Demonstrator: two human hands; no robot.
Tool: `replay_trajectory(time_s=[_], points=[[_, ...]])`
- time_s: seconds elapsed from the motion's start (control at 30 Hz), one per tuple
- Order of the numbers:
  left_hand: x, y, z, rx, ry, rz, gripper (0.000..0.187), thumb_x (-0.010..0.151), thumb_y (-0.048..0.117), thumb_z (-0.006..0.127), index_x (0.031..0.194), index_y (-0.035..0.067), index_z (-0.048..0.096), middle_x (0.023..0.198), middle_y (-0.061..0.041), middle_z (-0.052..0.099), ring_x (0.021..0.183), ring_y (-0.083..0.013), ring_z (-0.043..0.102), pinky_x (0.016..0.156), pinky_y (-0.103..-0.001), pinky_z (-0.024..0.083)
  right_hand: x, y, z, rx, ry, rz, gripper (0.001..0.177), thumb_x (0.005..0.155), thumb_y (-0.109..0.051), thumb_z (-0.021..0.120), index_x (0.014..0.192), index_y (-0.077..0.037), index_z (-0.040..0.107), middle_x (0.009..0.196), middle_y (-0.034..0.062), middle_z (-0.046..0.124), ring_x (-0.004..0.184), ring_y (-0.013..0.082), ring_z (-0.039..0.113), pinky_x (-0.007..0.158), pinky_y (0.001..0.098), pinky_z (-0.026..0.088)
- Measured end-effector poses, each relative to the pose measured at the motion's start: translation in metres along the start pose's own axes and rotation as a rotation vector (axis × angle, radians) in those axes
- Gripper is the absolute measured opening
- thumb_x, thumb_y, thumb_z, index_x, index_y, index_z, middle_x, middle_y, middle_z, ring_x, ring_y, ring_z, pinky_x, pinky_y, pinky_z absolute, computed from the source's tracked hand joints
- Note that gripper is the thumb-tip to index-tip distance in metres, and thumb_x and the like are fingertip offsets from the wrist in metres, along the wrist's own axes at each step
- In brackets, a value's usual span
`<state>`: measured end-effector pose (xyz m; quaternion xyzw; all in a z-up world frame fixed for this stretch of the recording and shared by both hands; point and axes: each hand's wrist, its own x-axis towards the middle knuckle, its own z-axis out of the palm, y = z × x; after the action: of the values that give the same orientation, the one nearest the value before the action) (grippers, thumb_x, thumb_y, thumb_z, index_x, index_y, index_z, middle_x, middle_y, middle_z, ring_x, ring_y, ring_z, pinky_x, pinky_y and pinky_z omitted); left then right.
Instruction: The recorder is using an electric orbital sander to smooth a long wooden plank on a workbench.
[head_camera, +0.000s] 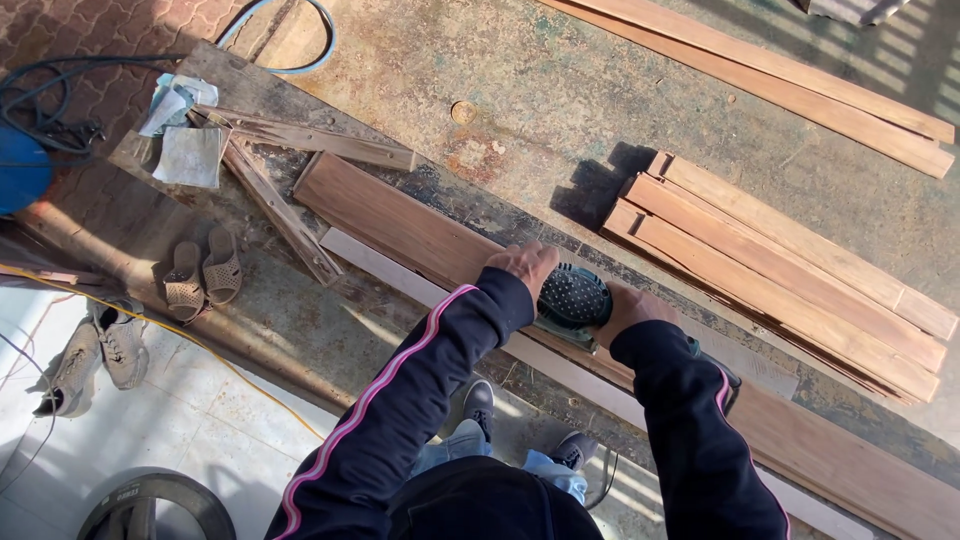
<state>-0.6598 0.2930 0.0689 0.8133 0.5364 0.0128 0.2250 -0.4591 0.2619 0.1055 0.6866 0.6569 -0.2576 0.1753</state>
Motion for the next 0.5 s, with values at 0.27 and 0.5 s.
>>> replay_trajectory(time_s=[0.27, 0.5], points=[[-0.008, -0.045, -0.02, 0.026, 0.045, -0.016, 0.059, 0.066, -0.001, 0.08, 0.116, 0.01, 0.052, 0.118, -0.016, 0.06, 0.11, -0.0373, 0.064, 0.089, -0.045, 0.055, 0.01, -0.048, -0.013, 0.046, 0.002, -0.062, 0.042, 0.078, -0.039, 0.077, 0.118, -0.027, 0.068, 0.108, 0.0066, 0.077, 0.103, 0.0291, 0.074, 0.092, 0.0443, 0.059], [-0.01, -0.031, -0.012, 0.03, 0.063, -0.027, 0.058, 0.067, -0.001, 0.08, 0.117, 0.011, 0.052, 0.118, -0.016, 0.06, 0.109, -0.0374, 0.064, 0.089, -0.044, 0.056, 0.007, -0.036, -0.012, 0.03, -0.024, -0.078, 0.042, 0.08, -0.04, 0.077, 0.119, -0.026, 0.067, 0.109, 0.007, 0.076, 0.105, 0.0296, 0.073, 0.093, 0.0451, 0.058]])
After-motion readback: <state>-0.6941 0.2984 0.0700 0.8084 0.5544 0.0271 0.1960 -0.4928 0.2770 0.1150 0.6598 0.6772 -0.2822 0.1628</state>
